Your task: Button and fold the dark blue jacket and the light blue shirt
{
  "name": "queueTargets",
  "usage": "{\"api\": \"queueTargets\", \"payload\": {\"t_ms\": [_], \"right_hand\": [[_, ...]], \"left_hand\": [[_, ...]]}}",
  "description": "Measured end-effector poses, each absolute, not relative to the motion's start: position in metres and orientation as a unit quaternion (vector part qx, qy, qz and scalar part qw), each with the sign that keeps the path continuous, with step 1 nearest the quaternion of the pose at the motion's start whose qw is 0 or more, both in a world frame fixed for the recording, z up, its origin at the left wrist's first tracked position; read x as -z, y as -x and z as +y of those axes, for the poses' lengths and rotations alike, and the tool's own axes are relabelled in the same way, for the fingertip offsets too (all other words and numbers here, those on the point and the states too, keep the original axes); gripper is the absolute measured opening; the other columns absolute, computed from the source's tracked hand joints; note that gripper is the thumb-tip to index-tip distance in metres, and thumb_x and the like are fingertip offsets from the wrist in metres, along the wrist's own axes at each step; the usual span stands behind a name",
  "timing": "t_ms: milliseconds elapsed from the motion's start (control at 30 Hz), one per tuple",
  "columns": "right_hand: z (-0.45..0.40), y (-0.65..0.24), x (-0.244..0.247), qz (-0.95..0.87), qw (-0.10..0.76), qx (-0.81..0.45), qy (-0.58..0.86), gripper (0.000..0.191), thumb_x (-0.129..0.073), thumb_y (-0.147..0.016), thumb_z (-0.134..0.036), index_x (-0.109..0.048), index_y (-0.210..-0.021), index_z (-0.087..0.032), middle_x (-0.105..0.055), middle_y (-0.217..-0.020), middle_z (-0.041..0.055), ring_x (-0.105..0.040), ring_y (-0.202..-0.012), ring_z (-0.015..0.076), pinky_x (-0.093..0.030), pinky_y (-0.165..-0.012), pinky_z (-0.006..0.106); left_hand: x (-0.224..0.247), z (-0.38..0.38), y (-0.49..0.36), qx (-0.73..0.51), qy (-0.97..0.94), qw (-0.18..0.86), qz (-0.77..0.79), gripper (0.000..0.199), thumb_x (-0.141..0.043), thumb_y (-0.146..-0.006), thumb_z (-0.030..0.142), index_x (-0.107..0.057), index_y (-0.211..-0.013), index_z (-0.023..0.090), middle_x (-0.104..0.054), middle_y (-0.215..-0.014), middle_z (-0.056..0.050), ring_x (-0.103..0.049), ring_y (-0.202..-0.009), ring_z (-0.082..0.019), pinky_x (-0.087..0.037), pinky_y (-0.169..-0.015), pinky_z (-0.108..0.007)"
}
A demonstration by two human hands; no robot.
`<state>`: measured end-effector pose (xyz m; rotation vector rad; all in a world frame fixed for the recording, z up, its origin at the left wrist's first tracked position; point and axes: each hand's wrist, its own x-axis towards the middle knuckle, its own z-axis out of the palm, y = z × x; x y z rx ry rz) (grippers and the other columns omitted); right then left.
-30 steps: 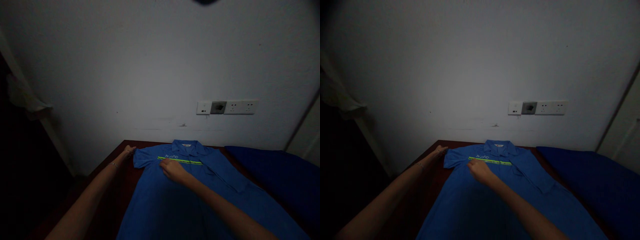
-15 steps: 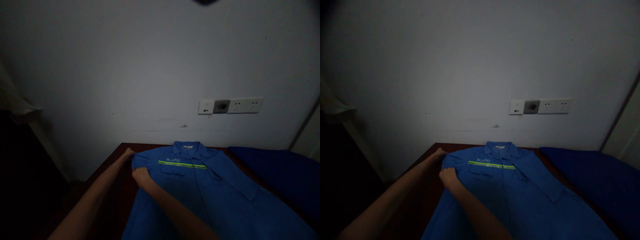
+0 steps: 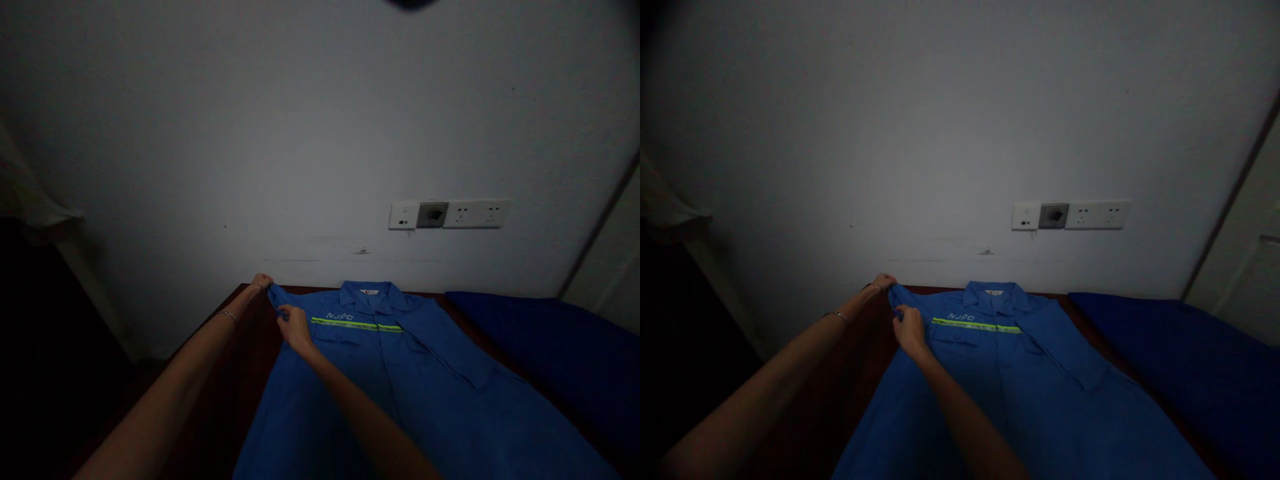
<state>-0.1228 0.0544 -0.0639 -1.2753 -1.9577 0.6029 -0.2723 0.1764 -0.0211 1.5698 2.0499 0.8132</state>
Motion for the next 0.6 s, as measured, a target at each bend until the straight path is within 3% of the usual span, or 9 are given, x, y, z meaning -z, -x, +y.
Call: {"api": "queueTargets", "payload": {"t_ms": [133, 267, 367, 600], "right_hand": [[0.052, 0.113, 0.076, -0.561, 0.456, -0.457, 0.518, 0.031, -0.047, -0.073, -0.009, -0.056, -0.102, -0.016, -0.063, -0.102, 0.0059, -0.061, -0.089, 0.0151, -0.051, -0.074, 0.026], [0.032, 0.103, 0.093, -0.354, 0.525, -0.589, 0.502, 0.026, -0.051, -0.064, -0.004, -0.053, -0.087, -0.016, -0.061, -0.075, 0.0004, -0.06, -0.063, 0.0117, -0.052, -0.058, 0.024], [0.014, 0.096, 0.101, -0.309, 0.545, -0.646, 0.437, 0.022, -0.054, -0.06, -0.003, -0.051, -0.077, -0.017, -0.054, -0.063, -0.0036, -0.056, -0.059, 0.0101, -0.052, -0.06, 0.025], [-0.021, 0.088, 0.093, -0.274, 0.526, -0.725, 0.35, 0.012, -0.048, -0.07, -0.008, -0.05, -0.077, -0.018, -0.057, -0.071, 0.0006, -0.059, -0.068, 0.0116, -0.048, -0.065, 0.024]], "left_hand": [[0.002, 0.193, 0.226, -0.287, -0.611, 0.185, 0.714, 0.032, -0.053, -0.071, 0.007, -0.054, -0.103, 0.008, -0.062, -0.08, -0.005, -0.057, -0.071, -0.014, -0.042, -0.059, -0.019], [0.012, 0.187, 0.16, -0.249, -0.698, 0.162, 0.651, 0.035, -0.057, -0.066, 0.009, -0.055, -0.1, 0.016, -0.061, -0.078, -0.001, -0.055, -0.071, -0.012, -0.042, -0.061, -0.017], [0.035, 0.168, 0.117, -0.136, -0.809, 0.13, 0.557, 0.038, -0.057, -0.064, 0.011, -0.054, -0.102, 0.017, -0.06, -0.081, -0.001, -0.056, -0.074, -0.013, -0.043, -0.064, -0.019], [0.074, 0.125, 0.073, -0.078, -0.852, 0.128, 0.503, 0.04, -0.057, -0.061, 0.008, -0.057, -0.1, 0.015, -0.061, -0.085, -0.004, -0.057, -0.077, -0.016, -0.043, -0.066, -0.021]]}}
